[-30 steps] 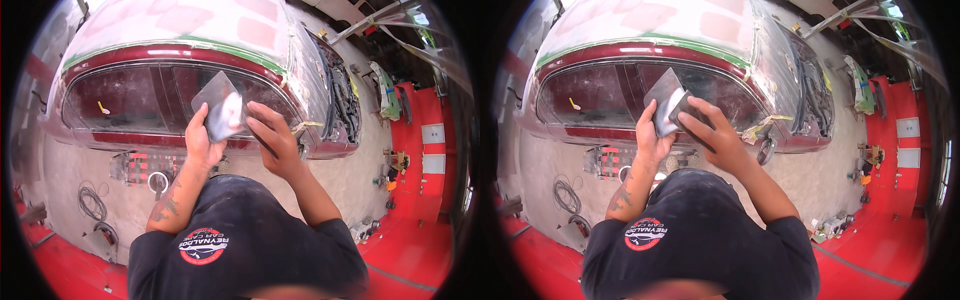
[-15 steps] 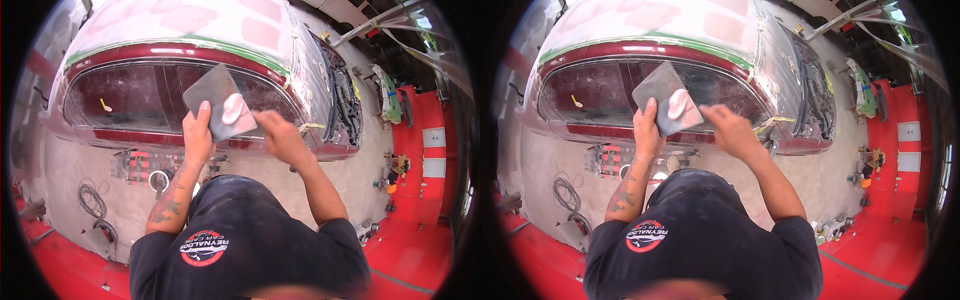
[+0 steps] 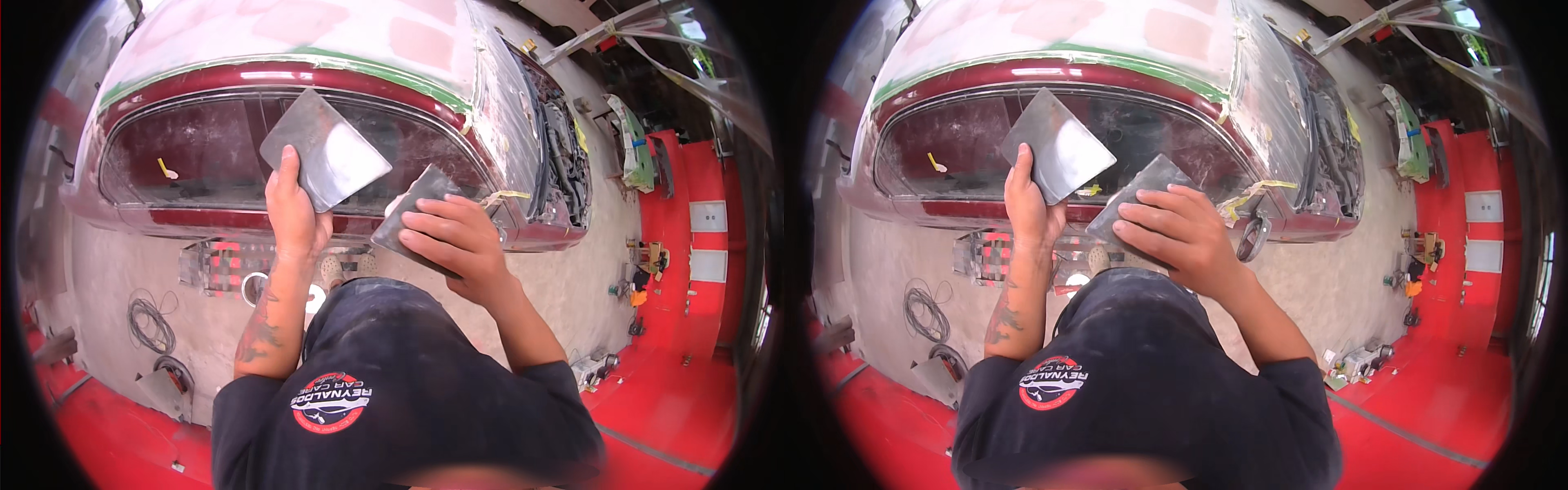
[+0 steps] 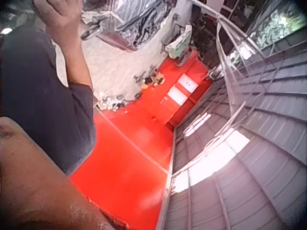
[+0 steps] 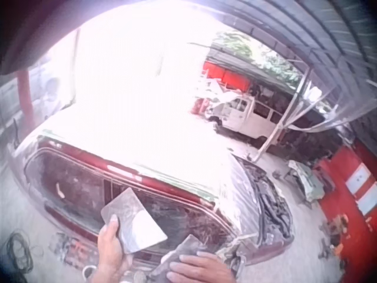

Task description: Applying and smoothing body filler on a car roof and pillar using spreaders.

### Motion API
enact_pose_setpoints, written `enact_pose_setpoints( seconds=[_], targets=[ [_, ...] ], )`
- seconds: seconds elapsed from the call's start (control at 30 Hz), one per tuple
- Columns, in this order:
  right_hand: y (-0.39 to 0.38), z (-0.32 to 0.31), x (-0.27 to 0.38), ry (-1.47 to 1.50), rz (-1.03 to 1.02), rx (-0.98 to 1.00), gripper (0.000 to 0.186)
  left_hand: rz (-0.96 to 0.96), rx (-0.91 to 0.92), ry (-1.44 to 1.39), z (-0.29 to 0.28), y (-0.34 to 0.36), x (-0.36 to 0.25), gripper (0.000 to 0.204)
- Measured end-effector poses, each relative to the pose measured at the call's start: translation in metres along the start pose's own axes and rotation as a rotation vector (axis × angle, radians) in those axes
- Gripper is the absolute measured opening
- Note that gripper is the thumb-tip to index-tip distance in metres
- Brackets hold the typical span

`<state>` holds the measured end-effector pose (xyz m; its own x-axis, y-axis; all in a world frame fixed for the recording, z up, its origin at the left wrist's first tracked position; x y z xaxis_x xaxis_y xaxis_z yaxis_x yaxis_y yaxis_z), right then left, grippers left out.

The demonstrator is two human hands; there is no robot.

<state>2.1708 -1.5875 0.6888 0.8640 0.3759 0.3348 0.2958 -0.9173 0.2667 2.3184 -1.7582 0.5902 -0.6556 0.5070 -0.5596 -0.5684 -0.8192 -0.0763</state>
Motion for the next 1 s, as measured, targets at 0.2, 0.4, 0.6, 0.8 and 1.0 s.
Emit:
enact_pose_setpoints(
  seconds=[0.2, 0.4, 0.6, 0.8, 1.0],
  targets=[
    [0.004, 0.024, -0.015, 0.229, -0.007, -0.179, 0.059, -0.295, 0.085, -0.3, 0.019, -0.025, 0.014, 0.048],
    [0.004, 0.035, -0.053, 0.016, 0.518, 0.096, 0.059, -0.067, 0.069, 0.032, 0.011, -0.035, 0.025, 0.049],
    [0.02, 0.022, -0.017, -0.037, 0.245, 0.002, 0.053, 0.131, 0.079, 0.578, -0.002, -0.027, 0.044, 0.051],
    [0.021, 0.022, -0.014, -0.022, 0.394, -0.079, 0.052, 0.142, 0.029, 0.568, -0.009, -0.028, 0.065, 0.059],
    [0.021, 0.021, -0.014, -0.004, 0.363, -0.03, 0.052, 0.093, -0.004, 0.593, -0.012, -0.028, 0.068, 0.063]
  ],
)
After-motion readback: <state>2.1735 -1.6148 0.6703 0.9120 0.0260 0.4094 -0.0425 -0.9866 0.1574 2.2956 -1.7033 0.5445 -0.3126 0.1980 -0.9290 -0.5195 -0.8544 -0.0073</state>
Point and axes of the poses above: each hand's wrist, its own y-axis towards the middle knuckle, its own z-axis out of the palm, x = y × z, the point moved 1 cm from there along y, towards the middle knuckle, and after that the axes turned 15 degrees about x, right-handed, at the moved point
